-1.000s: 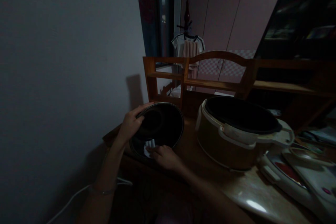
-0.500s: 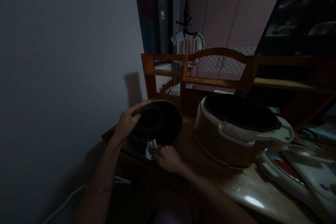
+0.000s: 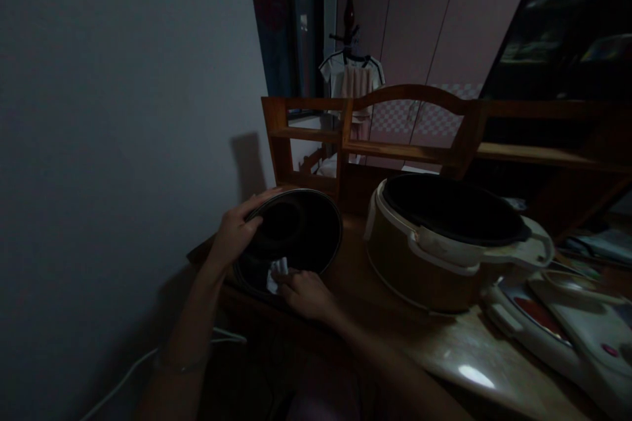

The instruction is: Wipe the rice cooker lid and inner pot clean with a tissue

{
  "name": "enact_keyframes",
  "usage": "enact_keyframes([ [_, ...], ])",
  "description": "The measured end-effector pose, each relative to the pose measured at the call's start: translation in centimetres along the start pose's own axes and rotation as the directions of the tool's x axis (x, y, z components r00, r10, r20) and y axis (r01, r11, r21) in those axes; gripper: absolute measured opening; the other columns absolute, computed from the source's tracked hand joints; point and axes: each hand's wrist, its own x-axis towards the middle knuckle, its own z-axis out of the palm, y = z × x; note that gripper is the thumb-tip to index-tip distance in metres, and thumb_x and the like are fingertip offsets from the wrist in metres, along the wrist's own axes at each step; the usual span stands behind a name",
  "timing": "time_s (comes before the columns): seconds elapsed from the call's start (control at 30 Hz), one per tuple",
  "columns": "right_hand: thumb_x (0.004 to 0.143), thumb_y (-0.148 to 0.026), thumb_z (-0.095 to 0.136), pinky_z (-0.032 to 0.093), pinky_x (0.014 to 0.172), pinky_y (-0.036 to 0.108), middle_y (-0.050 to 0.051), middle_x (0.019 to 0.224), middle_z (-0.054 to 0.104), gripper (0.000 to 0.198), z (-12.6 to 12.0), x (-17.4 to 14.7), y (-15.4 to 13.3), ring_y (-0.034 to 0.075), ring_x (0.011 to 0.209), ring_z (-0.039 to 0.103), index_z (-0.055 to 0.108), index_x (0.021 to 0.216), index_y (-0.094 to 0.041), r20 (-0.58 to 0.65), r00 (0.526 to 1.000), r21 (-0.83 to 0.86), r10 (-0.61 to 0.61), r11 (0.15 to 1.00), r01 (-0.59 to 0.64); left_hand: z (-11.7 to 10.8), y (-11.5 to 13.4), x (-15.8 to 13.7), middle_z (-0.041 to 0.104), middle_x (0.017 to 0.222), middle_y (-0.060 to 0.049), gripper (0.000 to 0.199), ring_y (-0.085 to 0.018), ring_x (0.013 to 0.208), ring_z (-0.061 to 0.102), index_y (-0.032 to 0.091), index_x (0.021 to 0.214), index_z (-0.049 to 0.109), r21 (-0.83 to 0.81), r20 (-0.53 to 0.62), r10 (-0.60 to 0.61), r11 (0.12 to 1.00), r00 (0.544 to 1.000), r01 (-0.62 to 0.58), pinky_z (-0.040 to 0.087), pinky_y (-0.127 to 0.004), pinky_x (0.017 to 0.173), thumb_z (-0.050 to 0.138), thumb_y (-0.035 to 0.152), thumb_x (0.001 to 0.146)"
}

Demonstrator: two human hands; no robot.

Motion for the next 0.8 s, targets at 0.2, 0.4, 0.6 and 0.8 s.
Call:
enact_keyframes([
  [0.2, 0.102, -0.033, 0.030, 0.045, 0.091, 0.031, 0.004, 0.135, 0.062, 0.045, 0.9, 0.8, 0.0, 0.023, 0.111, 0.065, 0.050, 0.142, -0.030, -0.021, 1.000, 0.044, -0.002, 0.999, 0.003, 0.1, 0.4, -0.2, 0.058, 0.141, 0.004, 0.063, -0.023, 0.138, 0.047, 0.027, 0.133, 0.062, 0.019, 0.011, 0.013, 1.000, 1.000, -0.014, 0.023, -0.045, 0.124, 0.046, 0.009, 0.075],
  [0.4, 0.103, -0.034, 0.028, 0.046, 0.091, 0.032, 0.006, 0.135, 0.063, 0.046, 1.4, 1.8, 0.1, 0.023, 0.114, 0.065, 0.051, 0.142, -0.027, -0.014, 1.000, 0.073, -0.001, 0.997, 0.002, 0.6, 0.6, -0.1, 0.059, 0.141, 0.004, 0.062, -0.023, 0.137, 0.046, 0.027, 0.132, 0.063, 0.008, 0.007, 0.019, 1.000, 1.000, -0.019, 0.022, -0.047, 0.124, 0.046, 0.009, 0.075],
  [0.6, 0.102, -0.030, 0.026, 0.045, 0.094, 0.032, 0.007, 0.136, 0.062, 0.048, 1.9, 2.6, -0.3, 0.023, 0.117, 0.064, 0.049, 0.144, -0.025, -0.014, 1.000, 0.093, -0.002, 0.996, 0.003, 0.9, 0.9, 0.1, 0.057, 0.142, 0.005, 0.063, -0.020, 0.139, 0.044, 0.027, 0.132, 0.062, 0.014, 0.035, 0.055, 0.998, 0.998, -0.055, 0.018, -0.045, 0.125, 0.044, 0.006, 0.075],
  [0.8, 0.103, -0.032, 0.025, 0.046, 0.092, 0.033, 0.008, 0.132, 0.065, 0.049, 2.1, 2.7, -0.7, 0.024, 0.114, 0.065, 0.047, 0.146, -0.026, -0.031, 1.000, 0.106, -0.006, 0.994, 0.009, 0.9, 0.8, 0.4, 0.058, 0.142, 0.004, 0.063, -0.021, 0.139, 0.044, 0.027, 0.133, 0.062, 0.012, 0.032, 0.032, 0.999, 0.999, -0.033, 0.019, -0.047, 0.124, 0.045, 0.008, 0.075],
])
